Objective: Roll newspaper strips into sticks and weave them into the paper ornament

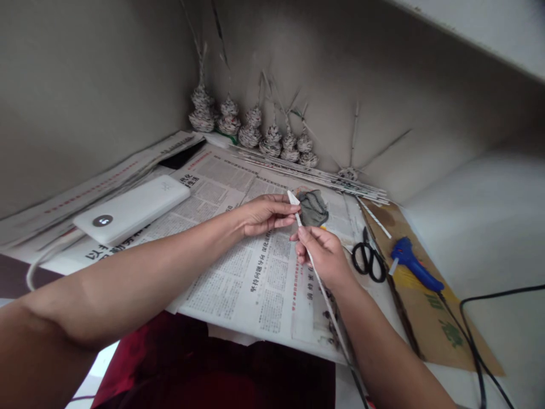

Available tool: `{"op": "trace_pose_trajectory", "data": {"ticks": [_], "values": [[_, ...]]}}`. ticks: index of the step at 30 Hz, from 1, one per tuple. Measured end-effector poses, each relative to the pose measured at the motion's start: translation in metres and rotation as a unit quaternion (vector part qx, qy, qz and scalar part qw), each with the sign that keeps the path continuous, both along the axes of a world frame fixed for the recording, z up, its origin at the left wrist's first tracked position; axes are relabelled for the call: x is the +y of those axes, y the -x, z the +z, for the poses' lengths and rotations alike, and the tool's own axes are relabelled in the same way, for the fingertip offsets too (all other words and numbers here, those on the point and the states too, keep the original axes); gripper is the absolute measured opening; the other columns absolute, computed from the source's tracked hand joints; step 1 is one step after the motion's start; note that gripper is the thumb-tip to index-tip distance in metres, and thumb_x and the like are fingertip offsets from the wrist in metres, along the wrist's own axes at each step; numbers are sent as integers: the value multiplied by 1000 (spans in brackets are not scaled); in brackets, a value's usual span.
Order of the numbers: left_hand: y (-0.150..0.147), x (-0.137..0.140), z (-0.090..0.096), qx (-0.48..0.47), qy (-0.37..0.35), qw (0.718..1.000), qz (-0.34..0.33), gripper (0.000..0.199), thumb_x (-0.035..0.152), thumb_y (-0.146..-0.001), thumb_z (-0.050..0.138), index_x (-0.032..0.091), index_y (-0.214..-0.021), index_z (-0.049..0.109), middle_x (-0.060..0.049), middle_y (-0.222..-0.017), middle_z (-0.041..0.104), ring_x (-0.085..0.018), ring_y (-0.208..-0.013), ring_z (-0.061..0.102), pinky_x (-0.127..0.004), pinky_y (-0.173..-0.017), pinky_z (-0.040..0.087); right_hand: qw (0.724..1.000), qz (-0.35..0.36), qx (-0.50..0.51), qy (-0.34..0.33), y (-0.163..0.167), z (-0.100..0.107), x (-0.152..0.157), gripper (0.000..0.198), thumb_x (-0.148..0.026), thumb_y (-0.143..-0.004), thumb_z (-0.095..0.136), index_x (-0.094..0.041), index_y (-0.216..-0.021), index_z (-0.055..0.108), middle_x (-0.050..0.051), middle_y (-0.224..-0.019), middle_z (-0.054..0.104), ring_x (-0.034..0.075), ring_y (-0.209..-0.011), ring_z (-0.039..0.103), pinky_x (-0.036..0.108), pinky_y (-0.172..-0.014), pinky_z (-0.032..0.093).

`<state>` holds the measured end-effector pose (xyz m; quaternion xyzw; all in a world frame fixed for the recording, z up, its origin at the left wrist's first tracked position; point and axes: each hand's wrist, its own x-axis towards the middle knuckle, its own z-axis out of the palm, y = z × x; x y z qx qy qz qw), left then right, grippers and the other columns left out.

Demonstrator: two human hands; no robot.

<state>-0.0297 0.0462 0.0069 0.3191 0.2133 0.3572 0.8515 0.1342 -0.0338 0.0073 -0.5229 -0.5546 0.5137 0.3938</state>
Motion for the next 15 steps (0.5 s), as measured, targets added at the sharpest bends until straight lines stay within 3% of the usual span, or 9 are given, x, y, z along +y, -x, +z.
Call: {"op": "trace_pose_trajectory", "data": {"ticks": [4,9,12,15], "values": [[1,-2,2,-5,-8,1000,-1,12,-1,-76,61,8,-84,63,-3,-72,65,-6,-61,64,-14,-60,55,993,20,95,68,0,2,1,32,-50,-79,59,-17,-77,60,-4,-53,50,7,-43,46,18,-38,26],[0,-3,3,-1,-19,1000,9,9,0,-75,63,8,-80,64,-1,-67,63,-6,-58,63,-13,-58,54,963,53,213,157,1,4,2,31,-48,-76,62,-18,-74,57,-6,-50,44,6,-40,40,19,-38,25],[0,0,0,-2,-20,1000,13,9,1,-74,65,8,-80,64,-1,-67,63,-5,-58,62,-13,-58,54,974,44,175,138,1,3,2,32,-50,-78,60,-18,-77,59,-5,-52,46,7,-42,42,19,-38,26],[0,3,-4,0,-18,1000,18,8,2,-74,65,8,-80,64,-2,-69,63,-6,-59,63,-13,-58,54,996,12,70,56,-1,0,2,32,-50,-78,60,-18,-81,62,-3,-56,51,8,-46,47,19,-40,29]]}}
